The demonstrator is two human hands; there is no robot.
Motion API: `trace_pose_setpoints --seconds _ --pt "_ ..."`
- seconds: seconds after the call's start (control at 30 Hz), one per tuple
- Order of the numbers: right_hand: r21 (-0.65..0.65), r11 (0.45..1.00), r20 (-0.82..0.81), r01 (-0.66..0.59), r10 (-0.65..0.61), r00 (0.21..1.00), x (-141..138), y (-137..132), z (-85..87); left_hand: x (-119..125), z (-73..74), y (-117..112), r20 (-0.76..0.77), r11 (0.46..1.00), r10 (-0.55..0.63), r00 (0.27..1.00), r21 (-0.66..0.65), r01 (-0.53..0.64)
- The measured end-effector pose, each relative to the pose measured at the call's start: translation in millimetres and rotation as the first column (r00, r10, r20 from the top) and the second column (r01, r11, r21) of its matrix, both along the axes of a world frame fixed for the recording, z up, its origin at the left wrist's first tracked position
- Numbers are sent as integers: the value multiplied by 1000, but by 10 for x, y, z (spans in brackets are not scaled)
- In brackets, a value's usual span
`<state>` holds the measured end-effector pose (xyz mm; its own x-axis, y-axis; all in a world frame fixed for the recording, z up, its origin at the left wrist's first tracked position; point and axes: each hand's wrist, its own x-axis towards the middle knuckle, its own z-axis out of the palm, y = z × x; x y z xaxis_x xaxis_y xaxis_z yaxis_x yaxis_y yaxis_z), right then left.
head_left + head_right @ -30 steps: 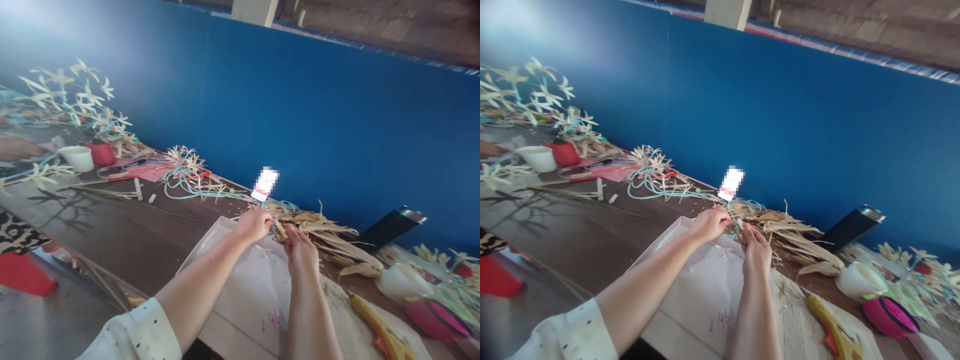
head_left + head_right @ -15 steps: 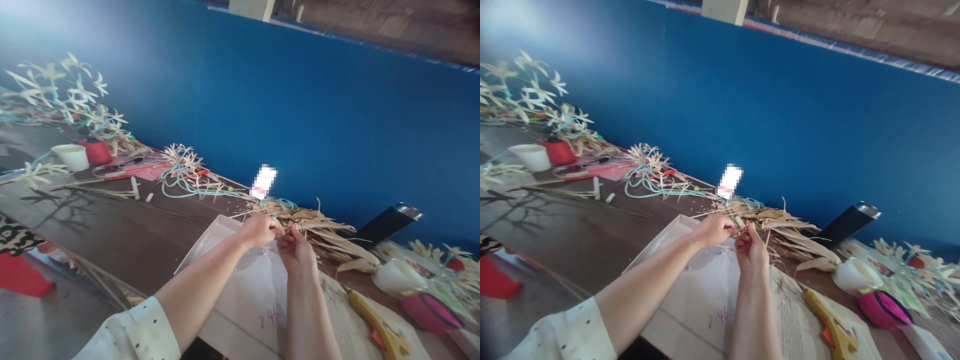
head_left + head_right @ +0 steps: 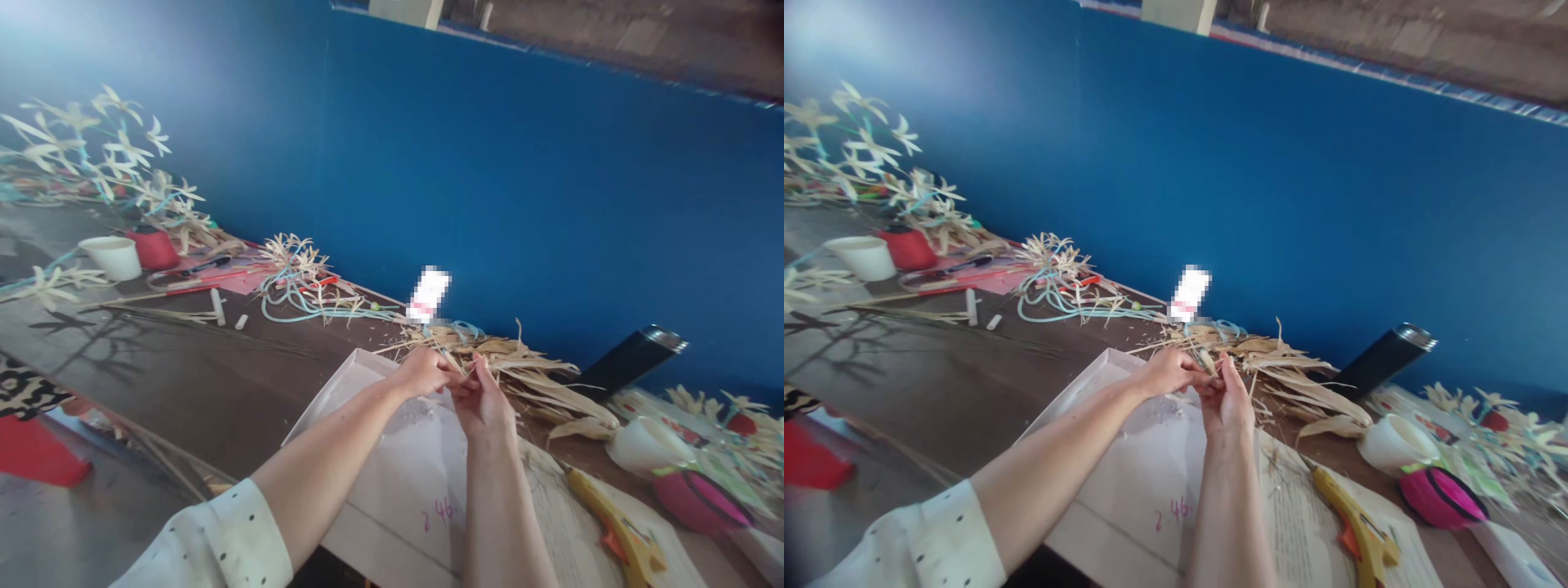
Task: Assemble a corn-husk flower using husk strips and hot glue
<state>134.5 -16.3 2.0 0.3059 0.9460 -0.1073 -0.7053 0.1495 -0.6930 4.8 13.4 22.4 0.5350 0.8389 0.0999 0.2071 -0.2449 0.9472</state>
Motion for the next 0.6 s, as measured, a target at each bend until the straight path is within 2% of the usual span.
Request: trace_pose_setpoints --seconds 0.23,0.4,0.6 --pt "-6 999 30 -35 35 999 -14 -13 28 7 -6 -1 -53 997 62 997 -47 -64" --pt "-13 999 -22 -46 45 999 12 -12 18 -1 -2 -2 -25 997 40 999 -68 -41" --pt "-7 998 -10 -63 63 998 8 -10 33 8 -10 -7 -15 997 29 999 -76 -30"
